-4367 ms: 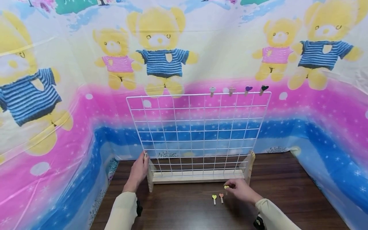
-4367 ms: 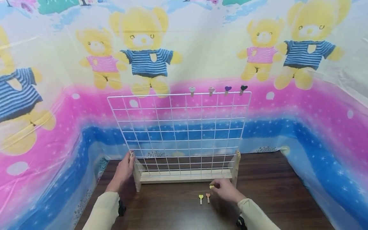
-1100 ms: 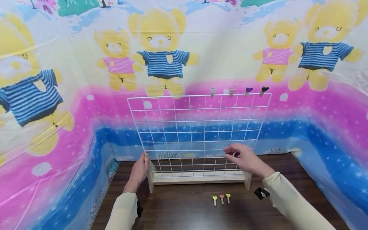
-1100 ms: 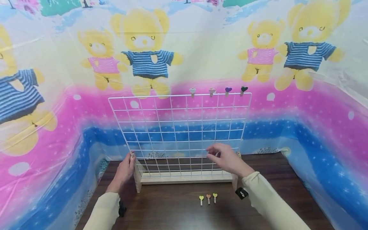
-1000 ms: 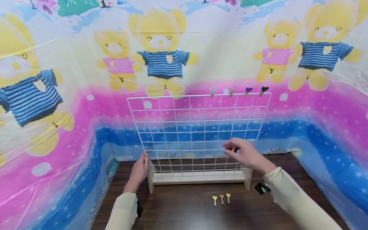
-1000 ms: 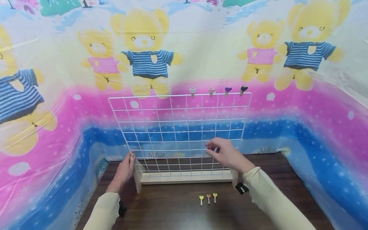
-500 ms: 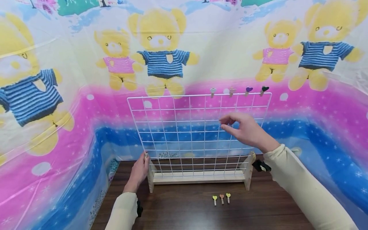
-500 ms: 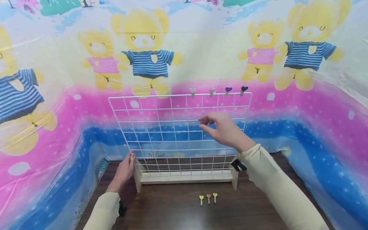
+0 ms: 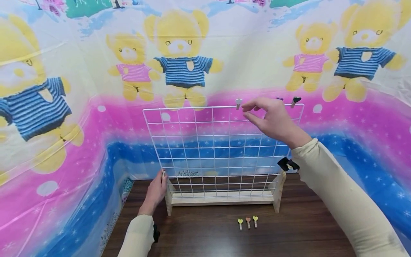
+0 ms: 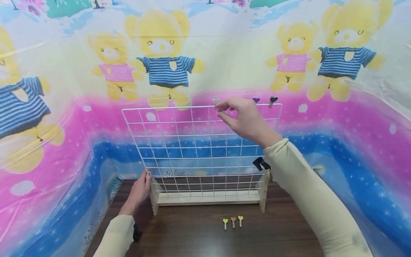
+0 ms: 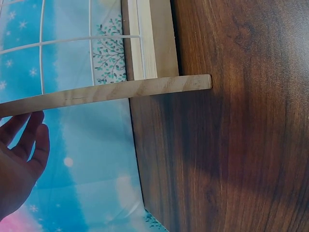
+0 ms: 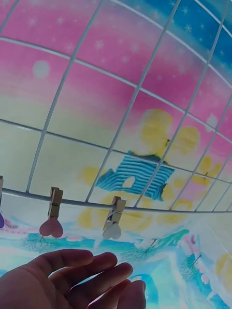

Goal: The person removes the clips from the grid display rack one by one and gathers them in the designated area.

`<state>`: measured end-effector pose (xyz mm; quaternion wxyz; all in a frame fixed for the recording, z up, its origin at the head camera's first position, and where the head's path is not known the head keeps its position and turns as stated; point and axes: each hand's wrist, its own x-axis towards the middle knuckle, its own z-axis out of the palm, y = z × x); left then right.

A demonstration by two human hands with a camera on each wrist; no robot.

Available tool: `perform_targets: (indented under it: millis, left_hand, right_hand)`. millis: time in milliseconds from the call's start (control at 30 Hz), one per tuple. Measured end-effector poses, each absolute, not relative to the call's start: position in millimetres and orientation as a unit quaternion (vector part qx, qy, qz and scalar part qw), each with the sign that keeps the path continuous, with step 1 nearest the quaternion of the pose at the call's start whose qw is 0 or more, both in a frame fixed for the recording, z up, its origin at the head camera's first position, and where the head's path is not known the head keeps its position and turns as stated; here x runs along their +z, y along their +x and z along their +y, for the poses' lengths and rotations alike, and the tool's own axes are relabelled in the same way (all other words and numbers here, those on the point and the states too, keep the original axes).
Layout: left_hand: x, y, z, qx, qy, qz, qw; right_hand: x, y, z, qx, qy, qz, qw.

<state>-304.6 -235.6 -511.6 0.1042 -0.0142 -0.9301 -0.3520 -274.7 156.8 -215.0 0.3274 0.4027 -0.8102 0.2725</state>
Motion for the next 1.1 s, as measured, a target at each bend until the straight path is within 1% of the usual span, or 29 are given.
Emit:
perform_targets:
  millis: [400,733,1100]
  left_hand:
    - [-511,-303,-235,-0.354,-0.015,-0.929,0.104]
    - [-511,-304,-235,-0.357,-0.014,-0.928,0.103]
    - [-512,-305,-235,-0.355,-0.014,-0.929,0.104]
  right_hand:
    - [-196,-298,155,0.216,0.360,-0.847,0.328]
    - [-197,-307,148,0.178,0.327,-0.884,0.284]
    - [-199,-312,144,0.222,0.291,-0.903,0.227]
